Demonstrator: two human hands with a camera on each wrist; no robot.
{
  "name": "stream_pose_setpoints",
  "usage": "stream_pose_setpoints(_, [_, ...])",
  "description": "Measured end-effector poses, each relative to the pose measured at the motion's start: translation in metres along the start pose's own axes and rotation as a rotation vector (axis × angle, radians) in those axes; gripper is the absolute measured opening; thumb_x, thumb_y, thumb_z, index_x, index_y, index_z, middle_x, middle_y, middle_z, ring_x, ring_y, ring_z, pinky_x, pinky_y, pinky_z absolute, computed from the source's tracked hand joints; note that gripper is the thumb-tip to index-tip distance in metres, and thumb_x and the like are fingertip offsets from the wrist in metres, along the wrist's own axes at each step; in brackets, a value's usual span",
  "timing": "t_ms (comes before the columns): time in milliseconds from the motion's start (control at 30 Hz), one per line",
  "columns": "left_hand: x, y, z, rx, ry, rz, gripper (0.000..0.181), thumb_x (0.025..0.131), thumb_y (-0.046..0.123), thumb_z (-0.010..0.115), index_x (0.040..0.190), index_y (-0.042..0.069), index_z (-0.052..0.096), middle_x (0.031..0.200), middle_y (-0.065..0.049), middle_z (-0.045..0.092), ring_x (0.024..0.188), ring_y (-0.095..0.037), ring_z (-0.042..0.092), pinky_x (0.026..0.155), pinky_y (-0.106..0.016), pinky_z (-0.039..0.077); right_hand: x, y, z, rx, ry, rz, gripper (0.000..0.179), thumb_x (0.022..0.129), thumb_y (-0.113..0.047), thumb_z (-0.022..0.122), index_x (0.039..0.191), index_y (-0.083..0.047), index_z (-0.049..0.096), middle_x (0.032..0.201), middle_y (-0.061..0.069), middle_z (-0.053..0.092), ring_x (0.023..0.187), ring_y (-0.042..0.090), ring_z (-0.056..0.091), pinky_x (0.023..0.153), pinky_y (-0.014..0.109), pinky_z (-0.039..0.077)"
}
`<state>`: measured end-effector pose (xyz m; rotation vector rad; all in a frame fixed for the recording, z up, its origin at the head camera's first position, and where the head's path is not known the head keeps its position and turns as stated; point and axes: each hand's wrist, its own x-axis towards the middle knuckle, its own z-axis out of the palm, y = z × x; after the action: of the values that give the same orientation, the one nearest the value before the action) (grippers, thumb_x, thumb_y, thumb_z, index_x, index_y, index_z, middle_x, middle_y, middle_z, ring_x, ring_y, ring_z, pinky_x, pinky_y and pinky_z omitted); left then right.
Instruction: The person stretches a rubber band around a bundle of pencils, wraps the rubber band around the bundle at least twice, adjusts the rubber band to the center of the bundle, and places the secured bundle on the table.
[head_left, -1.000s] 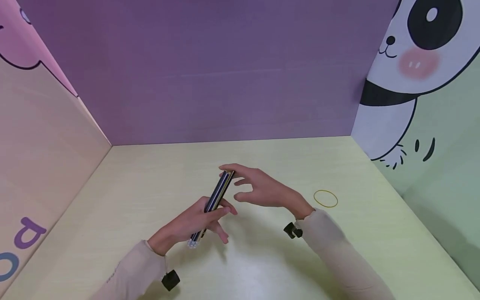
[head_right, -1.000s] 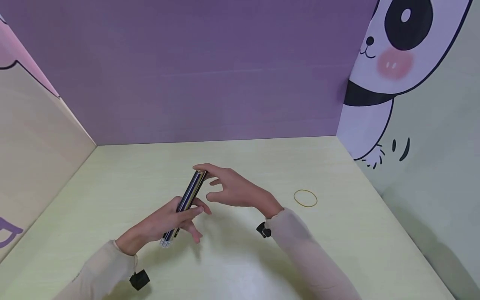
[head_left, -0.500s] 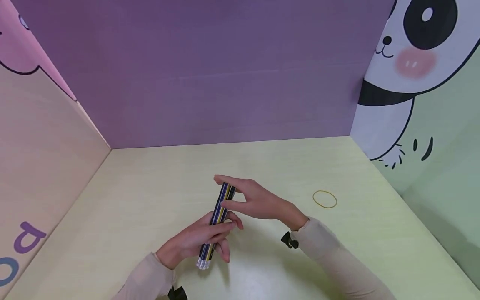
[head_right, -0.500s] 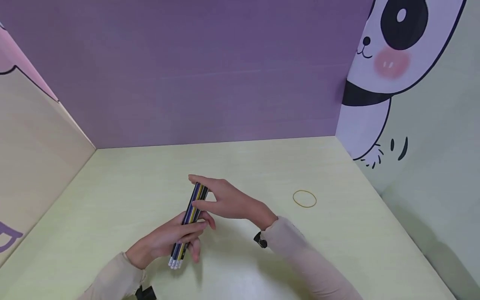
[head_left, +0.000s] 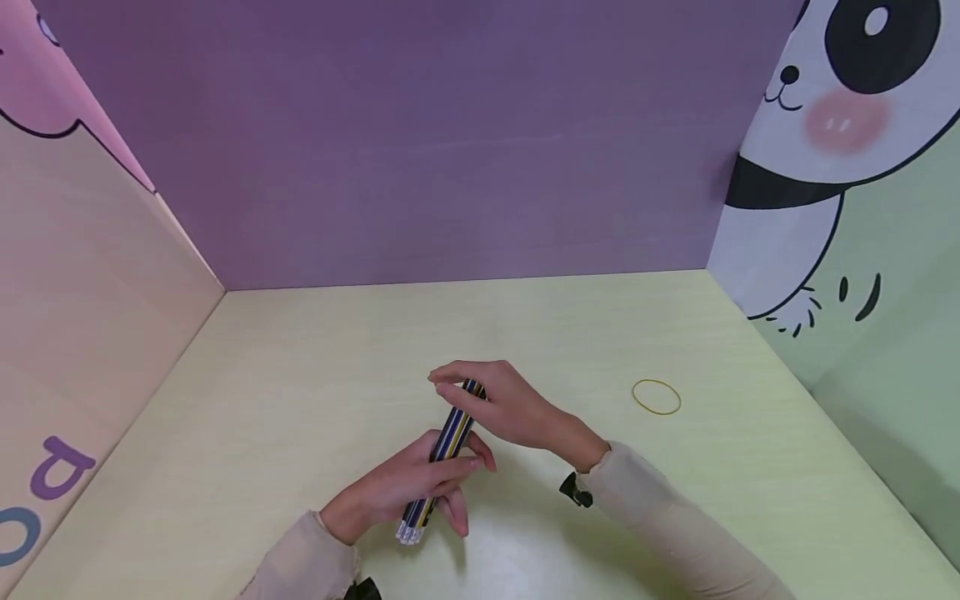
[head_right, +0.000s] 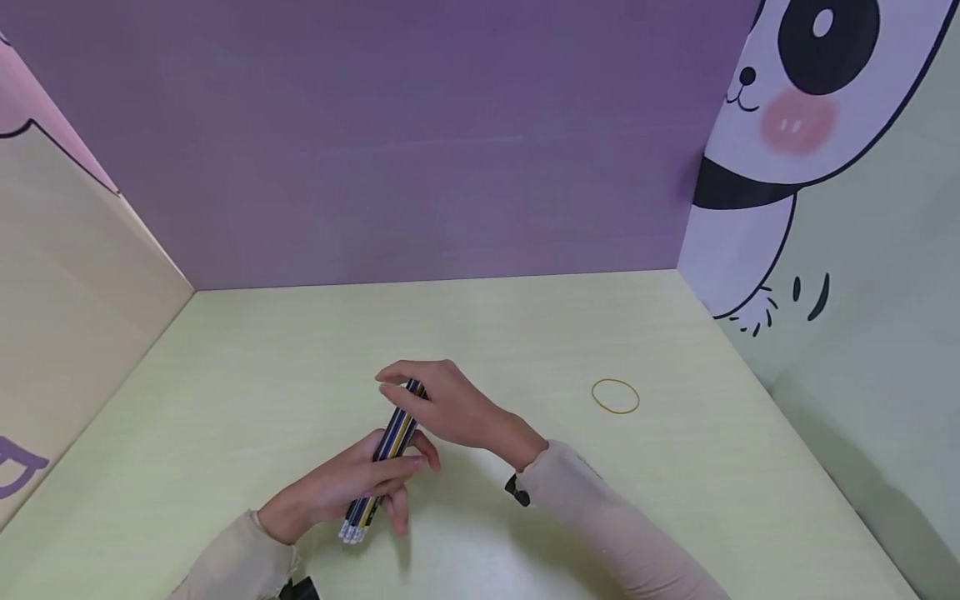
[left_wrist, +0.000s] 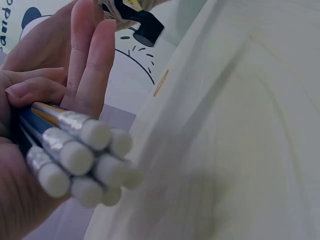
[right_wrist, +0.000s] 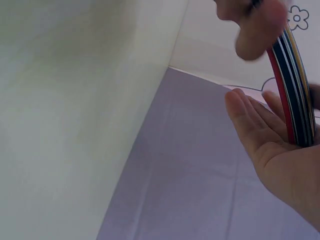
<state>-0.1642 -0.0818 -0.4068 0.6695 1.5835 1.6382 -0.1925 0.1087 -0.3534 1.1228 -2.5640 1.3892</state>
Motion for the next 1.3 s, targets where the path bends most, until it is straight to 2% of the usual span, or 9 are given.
stream_pose_setpoints(133, [-0.003, 0.002, 0.000, 0.014, 0.047, -0.002, 0.034, 0.104, 0.027, 0.055, 0.120, -0.003, 0.055, 0.046, 0.002, 0.039, 0.064, -0.029, 0.073, 0.069, -0.048, 0.061, 0.000, 0.001, 0.005, 0.037, 0.024, 0.010, 0.029, 0.106, -0.020, 0.046, 0.124, -0.012, 0.068, 0.117, -0.003, 0.070, 0.101, 0.006, 0.063, 0.085, 0.029, 0.050])
stream_pose_setpoints(367, [0.000, 0.001, 0.001, -0.039, 0.022, 0.087, 0.031, 0.106, 0.026, 0.050, 0.112, -0.004, 0.055, 0.042, 0.004, 0.036, 0.077, -0.028, 0.074, 0.103, -0.045, 0.049, 0.000, 0.002, 0.008, 0.094, 0.022, -0.017, 0.032, 0.105, -0.026, 0.053, 0.131, -0.013, 0.064, 0.134, -0.002, 0.063, 0.124, 0.006, 0.056, 0.104, 0.035, 0.046])
stream_pose_setpoints(633, [0.003, -0.008, 0.008, -0.140, -0.052, 0.106, 0.020, 0.107, 0.021, 0.047, 0.108, 0.002, 0.050, 0.046, 0.007, 0.041, 0.085, -0.028, 0.074, 0.104, -0.048, 0.048, 0.001, 0.003, 0.001, 0.119, -0.041, -0.145, 0.041, 0.101, -0.007, 0.056, 0.141, -0.009, 0.054, 0.146, 0.002, 0.053, 0.135, 0.018, 0.049, 0.105, 0.036, 0.048])
stream_pose_setpoints(800, [0.005, -0.011, 0.008, -0.178, -0.079, 0.139, 0.019, 0.107, 0.018, 0.046, 0.110, 0.000, 0.049, 0.046, 0.002, 0.041, 0.084, -0.028, 0.075, 0.102, -0.050, 0.049, 0.001, -0.001, 0.003, -0.007, -0.074, -0.165, 0.041, 0.103, -0.002, 0.046, 0.142, -0.011, 0.054, 0.148, -0.002, 0.051, 0.140, 0.007, 0.040, 0.107, 0.032, 0.043])
stream_pose_setpoints(900, [0.005, -0.011, 0.008, -0.150, -0.044, 0.117, 0.036, 0.107, 0.021, 0.046, 0.082, -0.005, 0.050, 0.041, -0.005, 0.039, 0.090, -0.036, 0.073, 0.102, -0.049, 0.048, 0.000, 0.000, 0.006, -0.040, -0.067, -0.142, 0.046, 0.102, 0.002, 0.041, 0.143, -0.014, 0.054, 0.144, -0.003, 0.054, 0.097, -0.001, 0.063, 0.091, 0.025, 0.048])
stream_pose_setpoints(967, [0.005, -0.011, 0.009, -0.129, -0.008, 0.087, 0.052, 0.107, 0.024, 0.047, 0.066, -0.008, 0.041, 0.039, -0.007, 0.039, 0.095, -0.044, 0.071, 0.104, -0.048, 0.047, 0.000, 0.001, 0.008, -0.047, -0.067, -0.129, 0.049, 0.101, 0.004, 0.039, 0.143, -0.016, 0.054, 0.141, -0.005, 0.056, 0.066, 0.000, 0.053, 0.080, 0.023, 0.046])
stream_pose_setpoints(1033, [0.005, -0.011, 0.011, -0.112, 0.027, 0.054, 0.055, 0.107, 0.028, 0.048, 0.068, -0.011, 0.041, 0.039, -0.004, 0.044, 0.098, -0.052, 0.066, 0.105, -0.048, 0.046, -0.001, 0.001, 0.010, -0.046, -0.075, -0.114, 0.049, 0.101, 0.003, 0.039, 0.144, -0.018, 0.053, 0.140, -0.005, 0.056, 0.058, 0.003, 0.039, 0.077, 0.022, 0.046])
stream_pose_setpoints(1200, [0.005, -0.012, 0.013, -0.127, 0.010, 0.050, 0.042, 0.107, 0.031, 0.045, 0.119, -0.010, 0.044, 0.040, 0.000, 0.039, 0.094, -0.051, 0.068, 0.102, -0.050, 0.047, 0.001, -0.001, 0.007, 0.020, -0.094, -0.077, 0.048, 0.101, -0.003, 0.050, 0.147, -0.015, 0.048, 0.148, -0.004, 0.050, 0.121, 0.006, 0.053, 0.104, 0.027, 0.045])
stream_pose_setpoints(1300, [0.004, -0.012, 0.014, -0.155, -0.032, 0.070, 0.037, 0.108, 0.028, 0.044, 0.119, -0.007, 0.044, 0.041, -0.003, 0.034, 0.088, -0.039, 0.073, 0.100, -0.051, 0.049, 0.000, -0.002, 0.003, -0.055, -0.121, -0.024, 0.044, 0.102, -0.010, 0.051, 0.146, -0.015, 0.049, 0.149, -0.002, 0.048, 0.137, 0.011, 0.043, 0.113, 0.033, 0.039])
